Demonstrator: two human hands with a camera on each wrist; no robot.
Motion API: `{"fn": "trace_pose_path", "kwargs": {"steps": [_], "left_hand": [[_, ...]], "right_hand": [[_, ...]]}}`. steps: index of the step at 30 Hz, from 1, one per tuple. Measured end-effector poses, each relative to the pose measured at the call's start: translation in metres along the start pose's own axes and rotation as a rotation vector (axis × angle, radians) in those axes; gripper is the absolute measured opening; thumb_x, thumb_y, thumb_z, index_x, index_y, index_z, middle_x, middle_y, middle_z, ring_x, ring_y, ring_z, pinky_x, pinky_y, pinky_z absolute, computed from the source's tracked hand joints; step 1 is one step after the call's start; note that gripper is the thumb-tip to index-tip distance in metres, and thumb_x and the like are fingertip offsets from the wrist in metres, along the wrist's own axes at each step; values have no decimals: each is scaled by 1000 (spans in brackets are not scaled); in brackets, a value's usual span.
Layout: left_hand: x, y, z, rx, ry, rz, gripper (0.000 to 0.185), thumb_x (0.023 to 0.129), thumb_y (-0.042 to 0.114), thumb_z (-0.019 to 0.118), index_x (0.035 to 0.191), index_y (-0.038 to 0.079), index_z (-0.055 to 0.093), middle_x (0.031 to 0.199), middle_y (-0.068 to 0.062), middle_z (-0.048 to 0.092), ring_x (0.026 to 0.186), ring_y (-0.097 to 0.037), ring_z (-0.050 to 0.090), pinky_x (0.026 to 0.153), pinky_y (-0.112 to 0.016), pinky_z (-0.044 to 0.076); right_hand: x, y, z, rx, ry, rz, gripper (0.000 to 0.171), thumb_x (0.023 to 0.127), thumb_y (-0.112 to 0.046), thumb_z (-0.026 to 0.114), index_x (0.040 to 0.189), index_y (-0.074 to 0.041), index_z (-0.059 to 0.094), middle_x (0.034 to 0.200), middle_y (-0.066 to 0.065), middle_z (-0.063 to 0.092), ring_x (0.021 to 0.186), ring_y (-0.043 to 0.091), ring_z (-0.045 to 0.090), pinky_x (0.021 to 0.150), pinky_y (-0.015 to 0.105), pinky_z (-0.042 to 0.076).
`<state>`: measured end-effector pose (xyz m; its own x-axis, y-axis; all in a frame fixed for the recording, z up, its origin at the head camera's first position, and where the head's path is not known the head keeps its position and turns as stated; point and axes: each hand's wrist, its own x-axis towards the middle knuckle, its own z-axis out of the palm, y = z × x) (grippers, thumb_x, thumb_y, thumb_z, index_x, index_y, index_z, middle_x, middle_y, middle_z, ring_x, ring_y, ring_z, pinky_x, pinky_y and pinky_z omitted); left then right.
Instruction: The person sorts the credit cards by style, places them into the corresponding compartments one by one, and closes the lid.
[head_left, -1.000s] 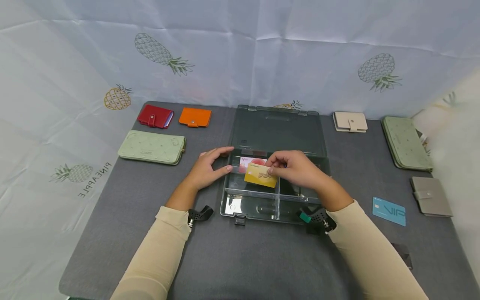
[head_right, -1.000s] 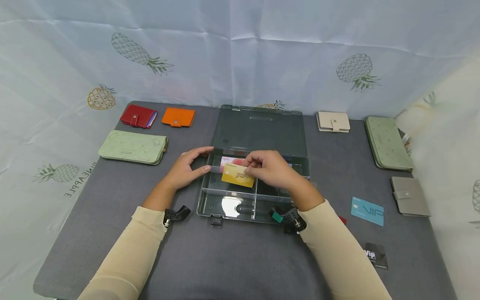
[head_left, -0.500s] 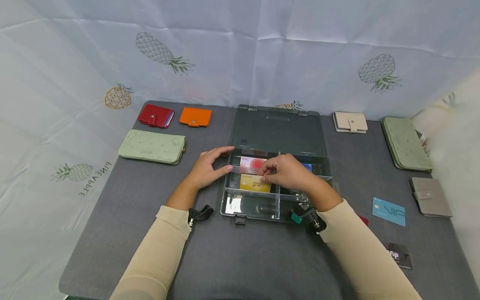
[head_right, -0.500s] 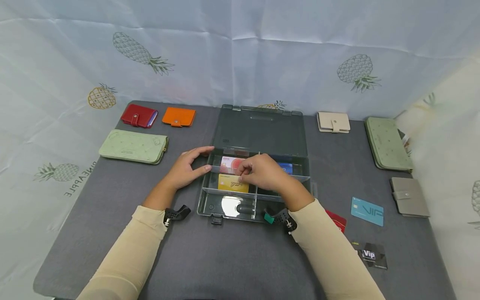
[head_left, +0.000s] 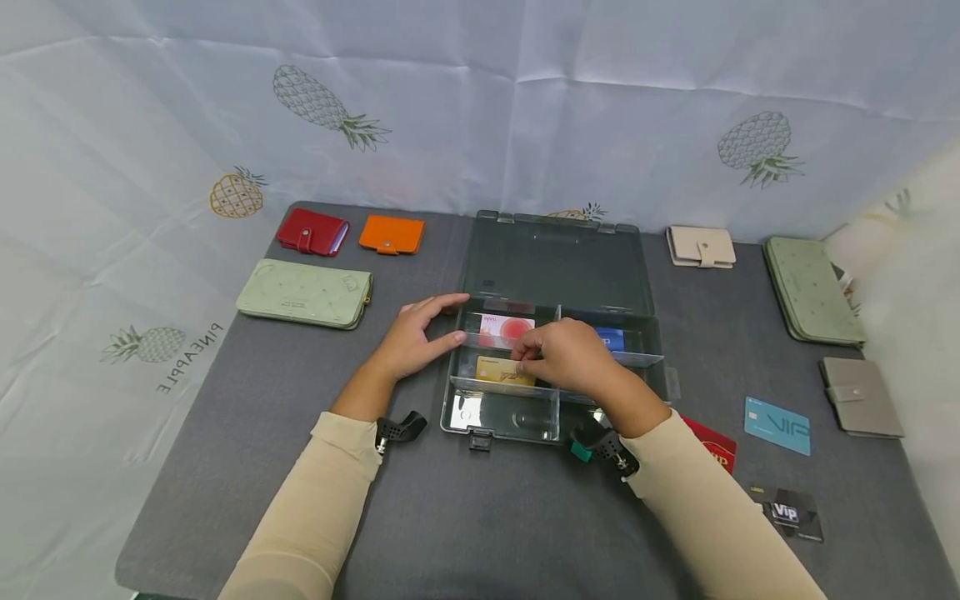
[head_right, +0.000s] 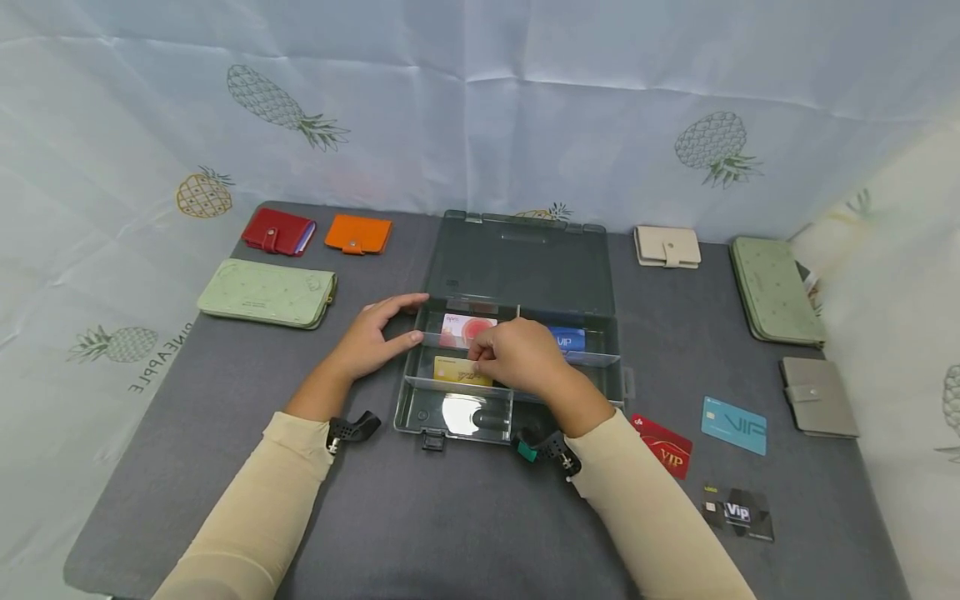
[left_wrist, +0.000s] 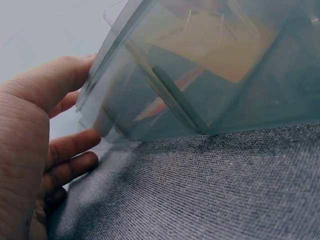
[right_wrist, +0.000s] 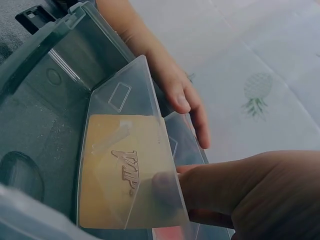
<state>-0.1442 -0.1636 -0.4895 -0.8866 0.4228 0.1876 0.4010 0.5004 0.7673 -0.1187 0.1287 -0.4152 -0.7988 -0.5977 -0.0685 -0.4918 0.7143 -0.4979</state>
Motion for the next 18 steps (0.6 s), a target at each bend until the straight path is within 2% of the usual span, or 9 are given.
{"fn": "trace_pose_path", "kwargs": {"steps": [6,11,18], "left_hand": [[0,-1,0,1,-1,-6,63,99,40,75,156,21,56,148,-4,63,132,-22,58,119,-53,27],[1,0,-1,-1,-2,-1,63,99,39,75,156,21,57,148,-5,63,132,-23,58,118,-54,27],[1,1,-1,-2,-1,1,63,98,37,76,155,20,57,147,-5,64,132,-22,59,118,-53,28]], "right_hand": [[-2,4,2,17,16,-8,11,91,-25,88,101,-21,85,88,-12,79,74,5,69,69,36,55],[-7,6,3,83,45,8,19,91,-24,87,109,-19,84,96,-10,81,85,12,74,75,38,55],[-20,8,-2,264,83,35,23,93,-13,85,116,-12,82,106,0,80,65,16,55,57,33,44]]}}
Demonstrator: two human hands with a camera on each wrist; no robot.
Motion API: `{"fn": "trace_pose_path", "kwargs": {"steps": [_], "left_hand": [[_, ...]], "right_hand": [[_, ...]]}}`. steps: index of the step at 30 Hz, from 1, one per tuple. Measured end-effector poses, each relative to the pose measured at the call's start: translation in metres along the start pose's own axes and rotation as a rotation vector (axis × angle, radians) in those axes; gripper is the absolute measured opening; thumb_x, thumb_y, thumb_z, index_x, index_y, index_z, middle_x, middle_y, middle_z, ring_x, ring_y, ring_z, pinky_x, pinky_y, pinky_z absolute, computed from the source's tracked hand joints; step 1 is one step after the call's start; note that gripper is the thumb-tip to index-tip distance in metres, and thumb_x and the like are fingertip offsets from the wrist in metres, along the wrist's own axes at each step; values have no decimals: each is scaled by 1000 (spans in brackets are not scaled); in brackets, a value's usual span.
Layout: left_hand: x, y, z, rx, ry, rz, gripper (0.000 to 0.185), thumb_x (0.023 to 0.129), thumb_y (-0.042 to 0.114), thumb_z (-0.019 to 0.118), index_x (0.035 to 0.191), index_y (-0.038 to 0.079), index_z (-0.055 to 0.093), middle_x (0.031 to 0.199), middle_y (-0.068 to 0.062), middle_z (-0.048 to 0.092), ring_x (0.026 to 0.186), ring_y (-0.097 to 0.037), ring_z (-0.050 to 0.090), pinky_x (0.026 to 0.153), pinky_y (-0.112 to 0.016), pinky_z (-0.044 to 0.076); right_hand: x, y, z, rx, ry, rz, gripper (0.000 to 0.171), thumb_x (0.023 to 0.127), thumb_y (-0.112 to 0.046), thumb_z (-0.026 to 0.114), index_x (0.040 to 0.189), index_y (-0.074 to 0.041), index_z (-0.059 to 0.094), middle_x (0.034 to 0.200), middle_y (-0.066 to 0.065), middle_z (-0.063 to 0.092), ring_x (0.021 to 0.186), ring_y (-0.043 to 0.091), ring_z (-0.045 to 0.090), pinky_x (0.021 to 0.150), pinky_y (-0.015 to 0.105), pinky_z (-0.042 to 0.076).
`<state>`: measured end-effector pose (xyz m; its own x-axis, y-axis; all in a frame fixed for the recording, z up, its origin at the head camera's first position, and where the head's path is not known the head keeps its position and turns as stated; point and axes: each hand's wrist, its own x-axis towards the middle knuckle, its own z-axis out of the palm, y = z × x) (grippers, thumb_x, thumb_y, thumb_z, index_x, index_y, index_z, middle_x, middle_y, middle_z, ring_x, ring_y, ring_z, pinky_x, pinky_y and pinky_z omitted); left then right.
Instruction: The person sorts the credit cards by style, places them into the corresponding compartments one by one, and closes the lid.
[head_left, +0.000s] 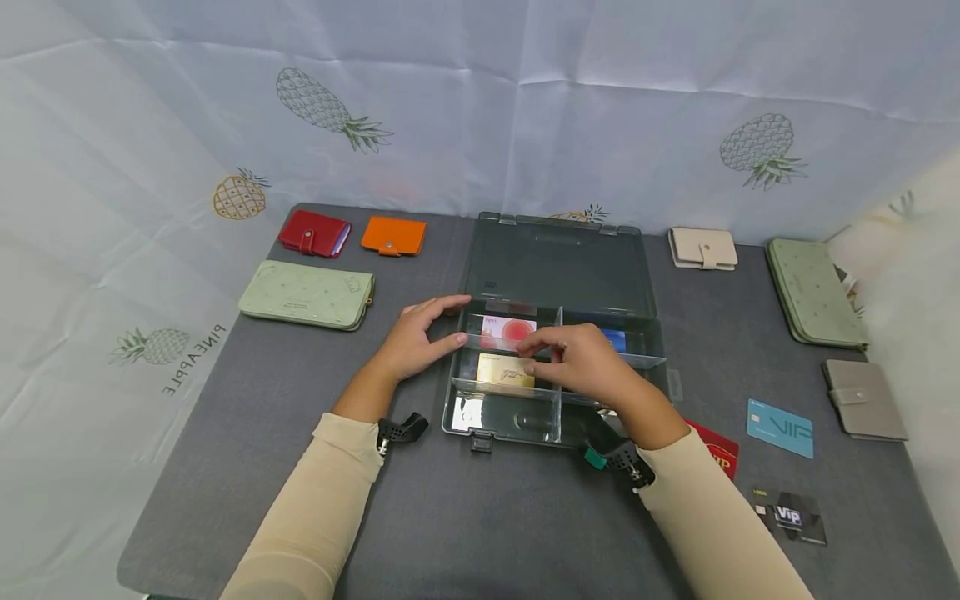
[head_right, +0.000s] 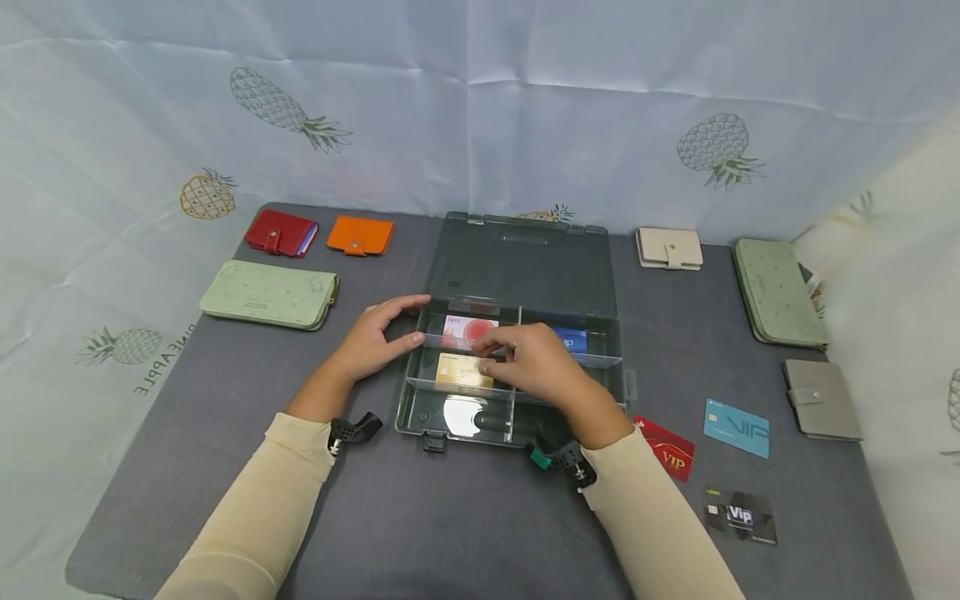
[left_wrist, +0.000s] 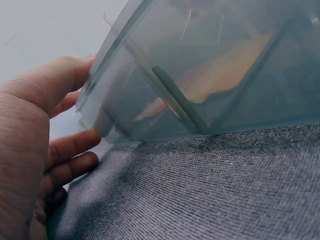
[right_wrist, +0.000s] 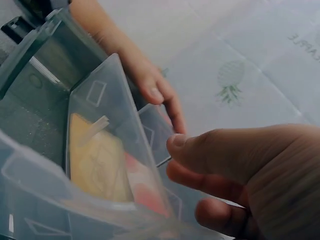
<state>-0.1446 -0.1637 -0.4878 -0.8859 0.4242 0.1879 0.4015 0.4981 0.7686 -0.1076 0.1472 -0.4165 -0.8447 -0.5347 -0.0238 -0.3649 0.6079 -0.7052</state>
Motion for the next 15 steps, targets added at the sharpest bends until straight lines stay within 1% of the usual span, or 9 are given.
{"fn": "trace_pose_path", "kwargs": {"steps": [2,4,9,11,15], "left_hand": [[0,-1,0,1,2,-1,63,98,38,76,155,21,57,147,-5,64,132,-22,59,119,-53,28],[0,-1,1,3,4,2,63,98,39,76,155,21,57,147,-5,64,131,-22,59,119,-53,28],[1,-1,1,3,9,16,64,98,43,75,155,20,58,146,-5,65,131,-23,59,119,-54,28],[0,0,1,4,11,17,64,98,44,75,155,20,58,145,-6,65,131,-24,59,118,-54,28],[-1,1,1,8,11,12,65,98,45,74,155,19,57,146,-6,65,131,-25,59,117,-54,29]], "right_hand": [[-5,1,-2,29,19,-7,23,93,-12,85,117,-10,82,106,3,80,69,15,56,57,31,43],[-12,1,-4,59,39,-3,25,94,-11,84,118,-10,81,107,4,79,74,15,58,60,31,45],[-32,5,-12,116,100,34,25,93,-10,84,118,-13,82,91,-3,74,76,17,60,61,32,46],[-41,8,-16,131,128,36,24,94,-11,83,118,-14,82,88,-6,72,77,17,61,61,32,45],[-62,13,-24,153,184,34,24,96,-10,82,119,-15,81,91,-7,73,81,16,62,63,31,46]]}}
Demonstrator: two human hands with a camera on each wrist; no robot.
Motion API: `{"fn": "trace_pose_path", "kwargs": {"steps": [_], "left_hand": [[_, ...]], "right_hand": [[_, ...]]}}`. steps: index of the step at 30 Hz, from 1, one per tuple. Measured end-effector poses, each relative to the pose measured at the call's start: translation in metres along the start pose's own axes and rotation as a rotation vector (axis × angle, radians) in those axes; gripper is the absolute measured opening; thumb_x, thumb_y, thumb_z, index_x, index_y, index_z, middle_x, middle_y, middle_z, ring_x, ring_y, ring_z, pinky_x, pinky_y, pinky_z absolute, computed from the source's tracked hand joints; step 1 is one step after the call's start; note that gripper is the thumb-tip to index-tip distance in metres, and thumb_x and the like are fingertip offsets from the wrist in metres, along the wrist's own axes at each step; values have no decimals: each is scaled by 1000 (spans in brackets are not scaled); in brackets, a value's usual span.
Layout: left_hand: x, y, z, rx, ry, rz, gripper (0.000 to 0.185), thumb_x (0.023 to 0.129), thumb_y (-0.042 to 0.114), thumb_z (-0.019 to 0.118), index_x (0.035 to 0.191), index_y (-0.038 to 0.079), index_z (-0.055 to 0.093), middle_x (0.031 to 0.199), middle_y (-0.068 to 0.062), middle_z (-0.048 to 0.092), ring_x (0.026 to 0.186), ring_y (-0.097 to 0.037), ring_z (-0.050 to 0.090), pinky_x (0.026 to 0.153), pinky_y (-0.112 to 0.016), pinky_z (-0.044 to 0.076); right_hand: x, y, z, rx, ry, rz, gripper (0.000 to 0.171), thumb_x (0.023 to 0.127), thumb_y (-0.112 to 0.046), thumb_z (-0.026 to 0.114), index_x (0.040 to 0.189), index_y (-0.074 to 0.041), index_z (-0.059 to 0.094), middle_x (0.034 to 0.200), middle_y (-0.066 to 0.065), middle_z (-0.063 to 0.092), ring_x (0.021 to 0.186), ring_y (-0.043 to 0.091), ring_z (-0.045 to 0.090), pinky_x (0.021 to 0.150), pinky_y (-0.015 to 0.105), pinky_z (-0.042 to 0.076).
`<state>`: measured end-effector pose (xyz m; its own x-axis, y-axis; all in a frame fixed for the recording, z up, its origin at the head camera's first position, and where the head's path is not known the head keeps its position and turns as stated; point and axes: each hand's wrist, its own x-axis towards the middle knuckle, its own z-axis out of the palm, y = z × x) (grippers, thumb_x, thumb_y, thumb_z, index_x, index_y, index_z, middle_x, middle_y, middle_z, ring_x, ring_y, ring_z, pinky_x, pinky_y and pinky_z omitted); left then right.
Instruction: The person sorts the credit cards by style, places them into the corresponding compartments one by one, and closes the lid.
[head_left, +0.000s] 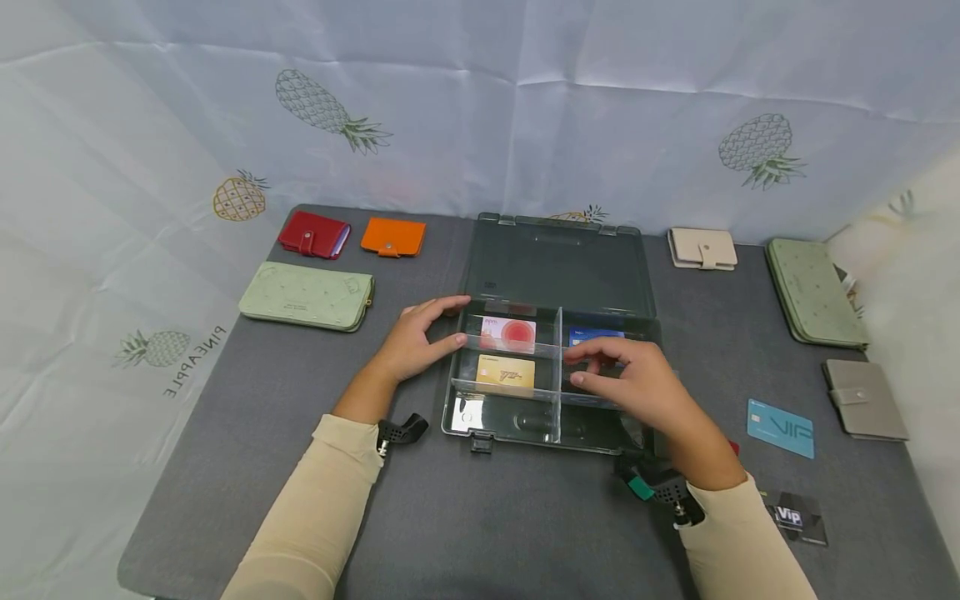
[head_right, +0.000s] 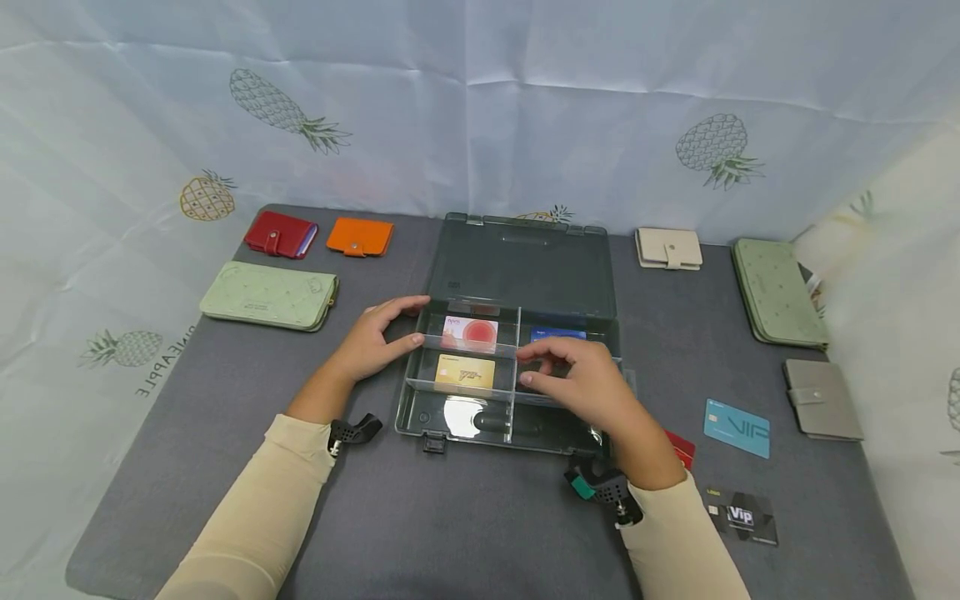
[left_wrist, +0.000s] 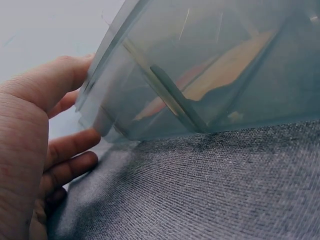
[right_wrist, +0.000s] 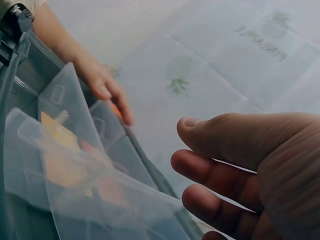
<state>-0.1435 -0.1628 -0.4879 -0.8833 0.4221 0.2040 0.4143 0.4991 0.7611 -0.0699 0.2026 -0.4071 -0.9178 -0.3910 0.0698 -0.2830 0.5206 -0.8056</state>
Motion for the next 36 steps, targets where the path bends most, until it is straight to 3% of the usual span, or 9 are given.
{"fn": "trace_pose_path", "kwargs": {"steps": [7,14,22,25,31,36], "left_hand": [[-1,0,0,7,-11,-18,64,98,41,75,156,20,57,148,-5,63,133,-23,58,119,-52,28],[-1,-1,0,14,-13,-20,64,98,40,76,156,20,56,147,-6,64,133,-24,58,118,-52,28],[0,-2,1,14,-13,-22,66,98,43,76,156,20,56,148,-5,63,133,-24,57,118,-52,28],[0,-2,1,18,-18,-23,66,98,45,75,156,21,56,147,-5,63,133,-24,57,118,-52,28],[0,-2,1,11,-16,-19,65,99,46,74,156,20,56,147,-5,63,134,-24,57,118,-52,28],[0,-1,0,7,-13,-19,66,99,48,73,156,20,56,147,-6,63,133,-25,57,118,-52,27]], "right_hand": [[-36,6,-22,-10,93,68,26,95,-8,82,120,-14,80,95,-3,71,85,14,61,68,28,48],[-70,23,-33,22,170,116,26,96,-2,79,121,-7,77,93,-1,69,77,15,56,64,29,44],[-113,52,-49,100,185,180,35,97,6,74,131,3,69,96,-1,65,73,16,56,55,33,41],[-128,64,-55,80,181,232,35,98,4,73,133,3,67,97,-1,63,74,16,55,54,35,41],[-152,85,-66,-69,158,388,40,99,-9,78,136,1,66,102,-3,62,84,11,58,62,27,47],[-165,97,-71,-151,124,430,46,97,-15,82,139,-2,66,108,5,61,89,8,54,64,25,48]]}}
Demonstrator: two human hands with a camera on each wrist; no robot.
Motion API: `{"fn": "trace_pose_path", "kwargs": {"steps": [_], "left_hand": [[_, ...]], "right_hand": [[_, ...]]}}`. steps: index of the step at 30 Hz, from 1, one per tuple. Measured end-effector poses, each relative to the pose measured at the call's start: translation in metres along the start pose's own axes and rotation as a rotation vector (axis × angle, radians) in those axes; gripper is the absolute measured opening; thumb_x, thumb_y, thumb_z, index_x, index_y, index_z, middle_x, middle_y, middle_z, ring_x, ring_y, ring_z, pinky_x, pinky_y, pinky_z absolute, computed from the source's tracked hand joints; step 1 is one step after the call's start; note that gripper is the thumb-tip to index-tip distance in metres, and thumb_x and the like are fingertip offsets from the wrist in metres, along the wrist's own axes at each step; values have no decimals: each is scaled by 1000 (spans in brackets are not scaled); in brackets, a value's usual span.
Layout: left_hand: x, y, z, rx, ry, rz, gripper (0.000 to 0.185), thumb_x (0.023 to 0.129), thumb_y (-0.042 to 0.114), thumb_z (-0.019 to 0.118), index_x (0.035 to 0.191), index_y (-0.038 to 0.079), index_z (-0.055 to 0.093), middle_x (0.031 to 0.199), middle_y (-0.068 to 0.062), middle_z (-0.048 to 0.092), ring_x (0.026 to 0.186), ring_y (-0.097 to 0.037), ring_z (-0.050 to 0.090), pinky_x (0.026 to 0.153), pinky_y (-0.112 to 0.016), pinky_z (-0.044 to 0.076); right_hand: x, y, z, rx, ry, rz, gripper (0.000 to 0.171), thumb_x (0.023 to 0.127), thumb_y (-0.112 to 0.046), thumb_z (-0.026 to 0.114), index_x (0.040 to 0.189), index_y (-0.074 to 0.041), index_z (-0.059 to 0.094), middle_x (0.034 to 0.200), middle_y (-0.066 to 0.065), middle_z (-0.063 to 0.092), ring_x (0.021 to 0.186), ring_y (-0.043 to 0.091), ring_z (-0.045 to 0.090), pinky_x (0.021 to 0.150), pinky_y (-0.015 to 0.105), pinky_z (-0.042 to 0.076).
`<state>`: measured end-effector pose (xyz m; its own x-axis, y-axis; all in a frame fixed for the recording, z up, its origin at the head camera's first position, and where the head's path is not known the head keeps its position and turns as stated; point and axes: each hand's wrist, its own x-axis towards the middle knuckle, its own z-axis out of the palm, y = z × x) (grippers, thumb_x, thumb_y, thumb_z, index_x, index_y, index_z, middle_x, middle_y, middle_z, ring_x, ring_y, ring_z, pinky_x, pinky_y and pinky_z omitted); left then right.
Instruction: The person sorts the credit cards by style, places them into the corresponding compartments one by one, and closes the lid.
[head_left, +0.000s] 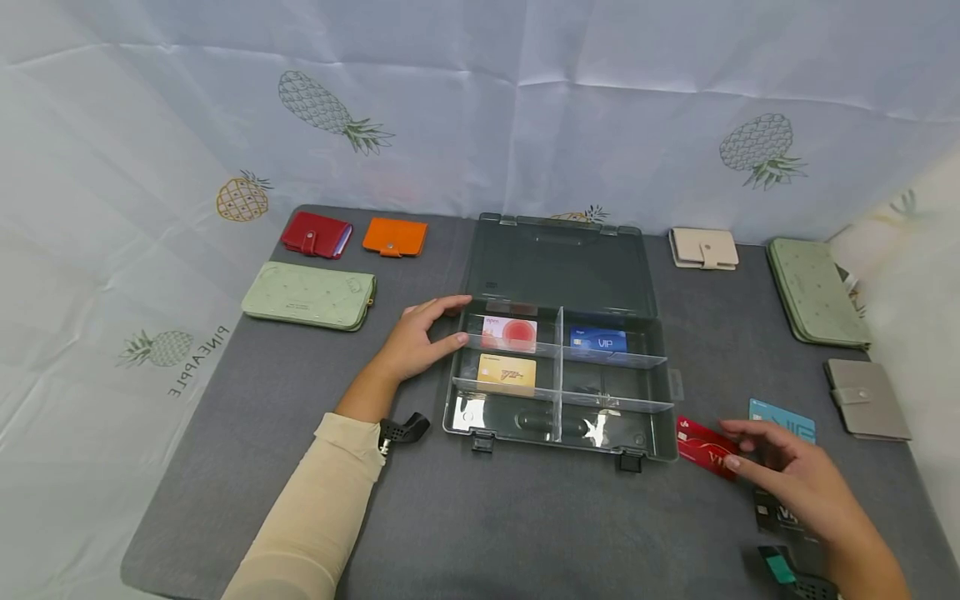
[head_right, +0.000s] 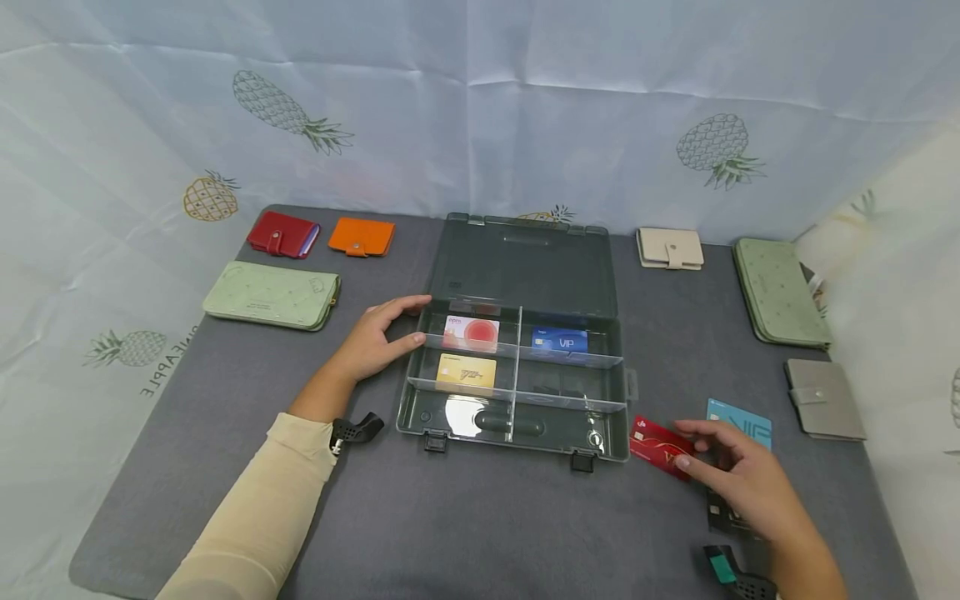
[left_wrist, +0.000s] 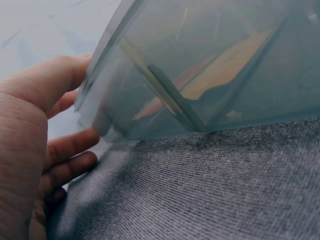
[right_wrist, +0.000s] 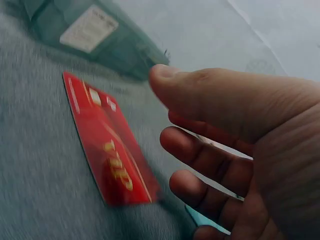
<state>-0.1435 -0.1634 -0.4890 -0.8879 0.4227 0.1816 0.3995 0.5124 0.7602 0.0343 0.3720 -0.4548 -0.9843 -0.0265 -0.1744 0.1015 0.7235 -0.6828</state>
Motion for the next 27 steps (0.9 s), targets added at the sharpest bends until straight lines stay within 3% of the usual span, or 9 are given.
{"fn": "trace_pose_path", "kwargs": {"steps": [11,20,27], "left_hand": [[0,0,0,2,4,5,66,99,47,74,156,21,56,147,-5,63,133,-24,57,117,-53,28],[-1,0,0,0,3,-2,65,99,47,73,156,21,56,148,-5,63,134,-24,57,118,-53,28],[0,0,0,-1,2,0,66,99,47,74,156,21,56,148,-5,63,133,-24,58,118,-53,28]], "right_hand": [[5,11,3,-98,-9,-35,46,92,-15,86,134,-5,70,102,8,59,78,12,47,56,28,39],[10,9,8,-186,42,-178,50,79,-7,95,125,-9,75,99,1,56,87,5,44,62,23,38],[12,8,10,-210,33,-193,49,77,-4,95,121,-9,74,104,2,58,89,3,42,67,20,37]]}}
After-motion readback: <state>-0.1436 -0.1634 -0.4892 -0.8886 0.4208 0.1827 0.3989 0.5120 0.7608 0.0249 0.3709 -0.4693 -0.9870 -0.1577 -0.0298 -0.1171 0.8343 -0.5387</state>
